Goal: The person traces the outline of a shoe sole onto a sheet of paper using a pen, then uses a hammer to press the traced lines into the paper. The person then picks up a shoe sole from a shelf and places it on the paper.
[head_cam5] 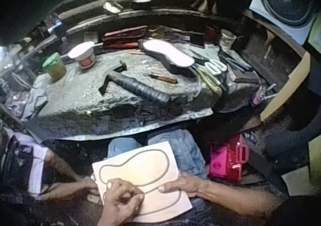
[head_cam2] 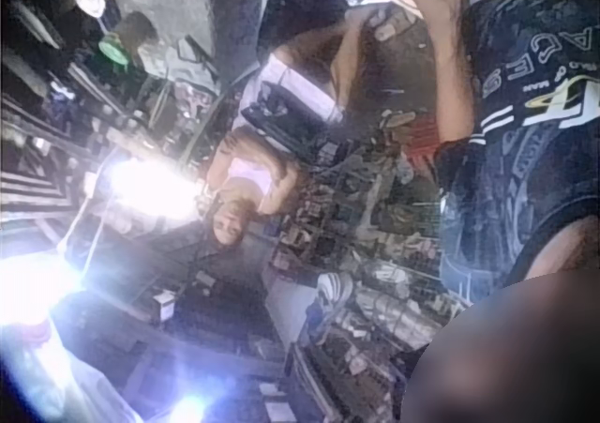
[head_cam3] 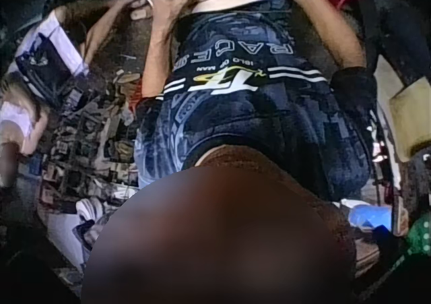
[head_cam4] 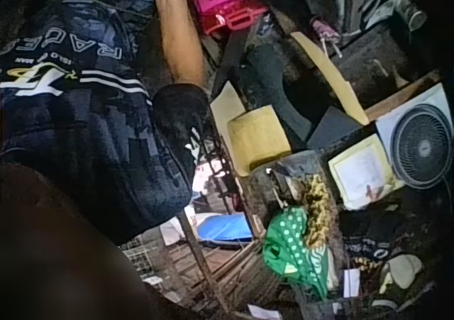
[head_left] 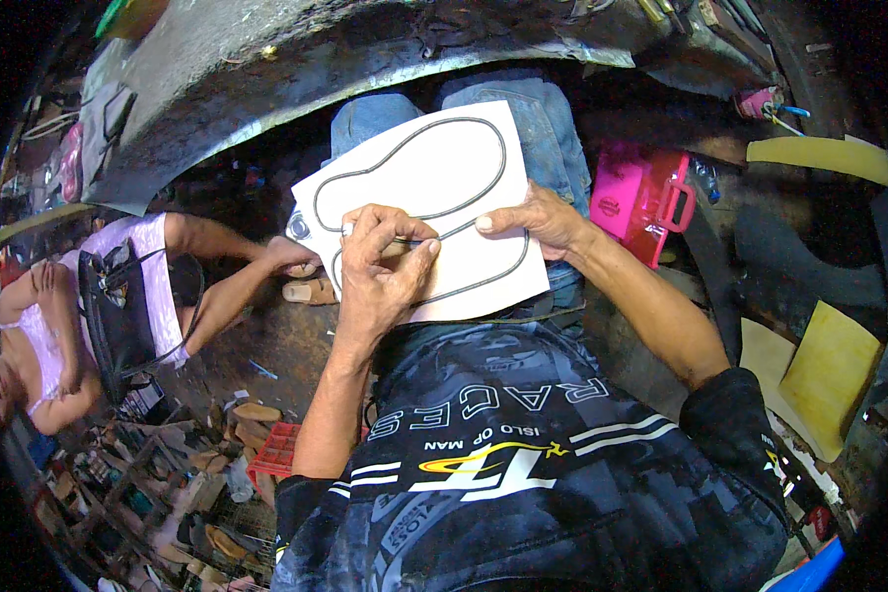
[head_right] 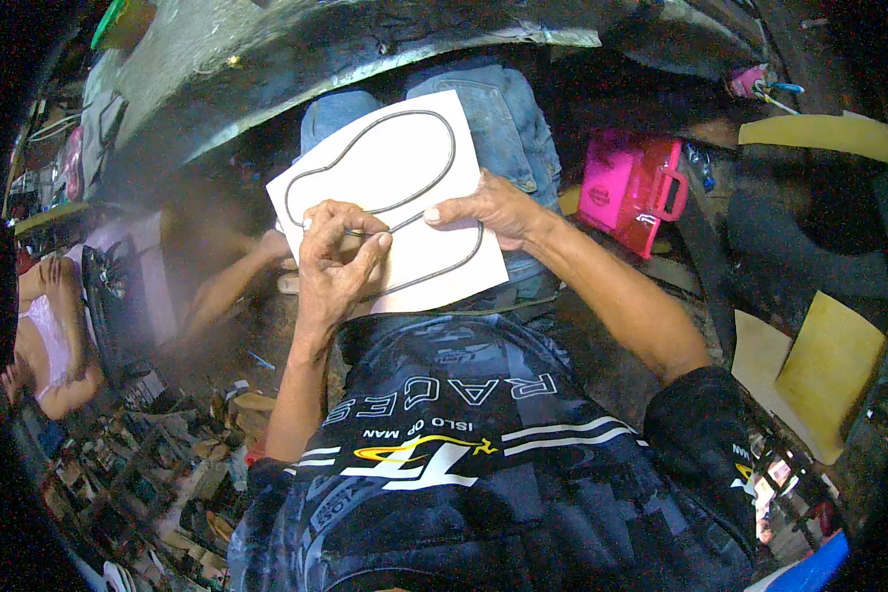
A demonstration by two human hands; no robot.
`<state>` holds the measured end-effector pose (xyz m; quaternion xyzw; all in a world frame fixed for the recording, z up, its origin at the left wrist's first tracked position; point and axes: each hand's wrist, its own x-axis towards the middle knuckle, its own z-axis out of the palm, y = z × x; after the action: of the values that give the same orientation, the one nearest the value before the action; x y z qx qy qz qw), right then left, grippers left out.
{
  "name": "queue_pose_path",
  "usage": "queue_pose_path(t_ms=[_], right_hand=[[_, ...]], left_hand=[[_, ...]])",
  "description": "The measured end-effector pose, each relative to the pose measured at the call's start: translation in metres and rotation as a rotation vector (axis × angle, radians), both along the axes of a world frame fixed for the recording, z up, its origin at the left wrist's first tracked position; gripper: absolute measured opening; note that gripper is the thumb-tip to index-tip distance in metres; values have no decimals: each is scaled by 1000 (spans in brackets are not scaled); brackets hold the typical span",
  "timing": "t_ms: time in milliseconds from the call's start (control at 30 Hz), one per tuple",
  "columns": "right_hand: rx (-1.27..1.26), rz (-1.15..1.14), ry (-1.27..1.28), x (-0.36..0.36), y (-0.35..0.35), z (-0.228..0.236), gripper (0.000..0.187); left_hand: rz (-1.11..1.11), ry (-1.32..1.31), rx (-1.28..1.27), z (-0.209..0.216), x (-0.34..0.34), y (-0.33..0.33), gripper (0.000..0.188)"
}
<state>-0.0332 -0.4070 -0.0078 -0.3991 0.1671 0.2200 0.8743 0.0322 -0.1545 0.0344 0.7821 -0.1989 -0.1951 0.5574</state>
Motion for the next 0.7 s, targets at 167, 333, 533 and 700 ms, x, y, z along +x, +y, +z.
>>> queue_pose_path(t_ms=[167, 333, 533, 700], right_hand=[[-29, 6, 13, -1, -1, 0, 75], [-87, -13, -6, -2, -1, 1, 75], [-89, -16, 12, -2, 0, 3, 76], [-95, -10, 35, -2, 0, 5, 78]], left_hand=[[-87, -223, 146, 0, 3, 1, 15], [-80, -272, 86, -4, 3, 7, 18], [0, -179, -1, -4, -5, 7, 17], [14, -194, 36, -6, -8, 0, 15]])
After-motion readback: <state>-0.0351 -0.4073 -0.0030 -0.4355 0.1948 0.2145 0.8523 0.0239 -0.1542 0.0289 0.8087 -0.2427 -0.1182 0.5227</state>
